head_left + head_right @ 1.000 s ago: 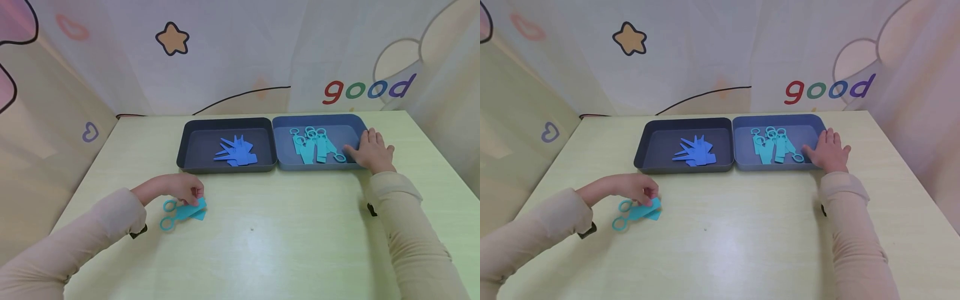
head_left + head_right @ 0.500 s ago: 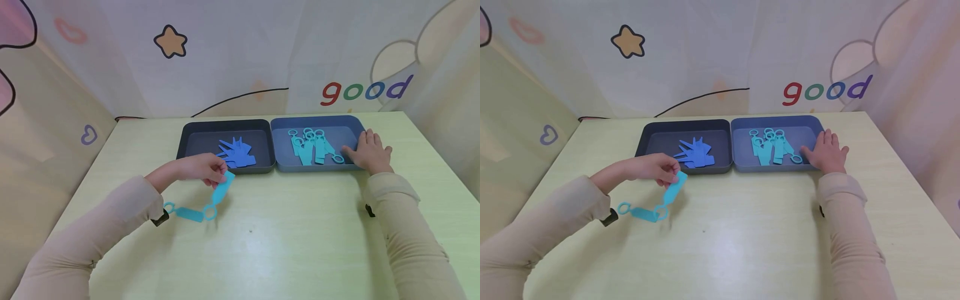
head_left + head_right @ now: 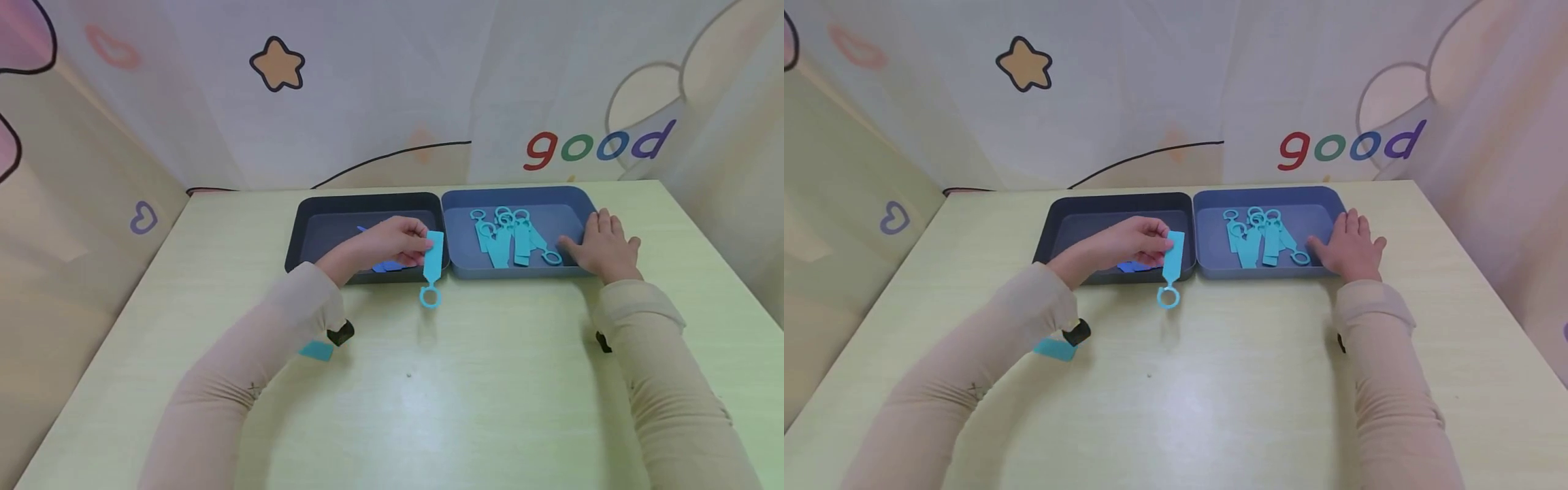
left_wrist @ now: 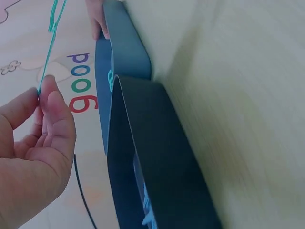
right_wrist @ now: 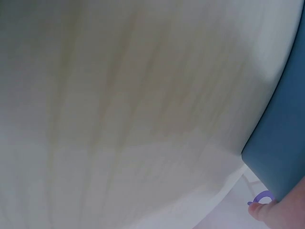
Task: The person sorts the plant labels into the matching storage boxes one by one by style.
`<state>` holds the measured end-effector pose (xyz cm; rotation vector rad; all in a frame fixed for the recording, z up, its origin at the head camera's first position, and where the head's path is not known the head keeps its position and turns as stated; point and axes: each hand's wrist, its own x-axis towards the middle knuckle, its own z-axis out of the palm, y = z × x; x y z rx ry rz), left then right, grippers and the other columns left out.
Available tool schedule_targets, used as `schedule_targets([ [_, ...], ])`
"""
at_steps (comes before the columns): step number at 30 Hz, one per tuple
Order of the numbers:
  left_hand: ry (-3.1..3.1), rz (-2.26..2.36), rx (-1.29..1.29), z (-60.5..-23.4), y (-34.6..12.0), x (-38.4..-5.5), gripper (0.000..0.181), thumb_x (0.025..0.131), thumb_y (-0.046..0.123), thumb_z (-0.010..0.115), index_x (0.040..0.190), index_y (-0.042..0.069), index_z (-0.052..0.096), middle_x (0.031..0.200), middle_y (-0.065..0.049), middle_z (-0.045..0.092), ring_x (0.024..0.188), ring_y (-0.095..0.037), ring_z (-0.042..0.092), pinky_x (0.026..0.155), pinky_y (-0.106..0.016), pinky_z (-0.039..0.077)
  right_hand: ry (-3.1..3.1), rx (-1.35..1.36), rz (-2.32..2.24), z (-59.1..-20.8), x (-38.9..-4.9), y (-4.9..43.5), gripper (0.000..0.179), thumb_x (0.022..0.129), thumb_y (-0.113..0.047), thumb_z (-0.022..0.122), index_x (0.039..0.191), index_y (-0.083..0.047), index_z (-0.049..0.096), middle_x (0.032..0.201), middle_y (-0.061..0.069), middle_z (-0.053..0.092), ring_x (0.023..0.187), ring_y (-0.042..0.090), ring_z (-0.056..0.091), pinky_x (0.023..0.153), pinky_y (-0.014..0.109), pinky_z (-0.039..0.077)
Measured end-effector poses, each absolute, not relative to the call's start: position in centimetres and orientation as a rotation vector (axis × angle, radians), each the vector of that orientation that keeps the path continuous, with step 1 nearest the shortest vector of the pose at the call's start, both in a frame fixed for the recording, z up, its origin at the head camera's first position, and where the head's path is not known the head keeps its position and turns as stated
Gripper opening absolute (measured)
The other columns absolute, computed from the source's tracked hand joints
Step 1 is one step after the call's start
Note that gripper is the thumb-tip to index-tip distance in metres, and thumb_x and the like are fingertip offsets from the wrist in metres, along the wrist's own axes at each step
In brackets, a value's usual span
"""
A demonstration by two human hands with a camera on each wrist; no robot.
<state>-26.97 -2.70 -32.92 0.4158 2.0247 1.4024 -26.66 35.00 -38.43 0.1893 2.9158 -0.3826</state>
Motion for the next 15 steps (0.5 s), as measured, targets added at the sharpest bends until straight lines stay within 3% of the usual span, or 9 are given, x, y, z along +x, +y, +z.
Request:
schedule_targets([
  [4, 1.93, 1.605, 0.282, -33.6, -0.2, -27.8, 0.009, 0.101, 0.012, 0.053, 0.095, 0.007, 0.05, 0.082, -0.004, 0.056, 0.076, -0.014, 0.059, 0.07, -0.019, 0.052, 2.917, 0.184, -0.38, -38.5, -26.6, 35.0, 0.097, 0.099, -0.055, 0.038, 0.149, 0.017, -0.004, 0.155, 0.039, -0.009, 0.145, 0.056, -0.005, 0.11, 0.078, 0.001],
  [8, 1.854, 1.752, 0.178, -34.3, 2.3, -28.5, 0.008, 0.101, 0.01, 0.052, 0.095, 0.007, 0.049, 0.081, -0.004, 0.057, 0.07, -0.012, 0.059, 0.065, -0.016, 0.052, 2.92, 0.181, -0.373, -38.4, -26.6, 34.9, 0.096, 0.099, -0.054, 0.038, 0.149, 0.017, -0.003, 0.155, 0.039, -0.009, 0.145, 0.056, -0.004, 0.11, 0.078, 0.002],
  [10, 1.843, 1.788, 0.151, -34.5, 3.5, -28.8, 0.006, 0.101, 0.009, 0.052, 0.1, 0.004, 0.049, 0.081, -0.004, 0.056, 0.07, -0.011, 0.058, 0.064, -0.015, 0.051, 2.916, 0.183, -0.369, -38.3, -26.7, 34.9, 0.096, 0.099, -0.054, 0.038, 0.149, 0.017, -0.003, 0.155, 0.039, -0.009, 0.145, 0.056, -0.004, 0.11, 0.078, 0.002],
  [15, 1.828, 1.863, 0.084, -35.0, 5.7, -29.6, 0.023, 0.101, 0.009, 0.051, 0.122, -0.001, 0.047, 0.082, -0.003, 0.055, 0.071, -0.01, 0.057, 0.062, -0.013, 0.049, 2.909, 0.182, -0.363, -38.3, -26.7, 34.8, 0.096, 0.099, -0.055, 0.038, 0.149, 0.017, -0.003, 0.155, 0.039, -0.008, 0.145, 0.056, -0.004, 0.11, 0.078, 0.002],
])
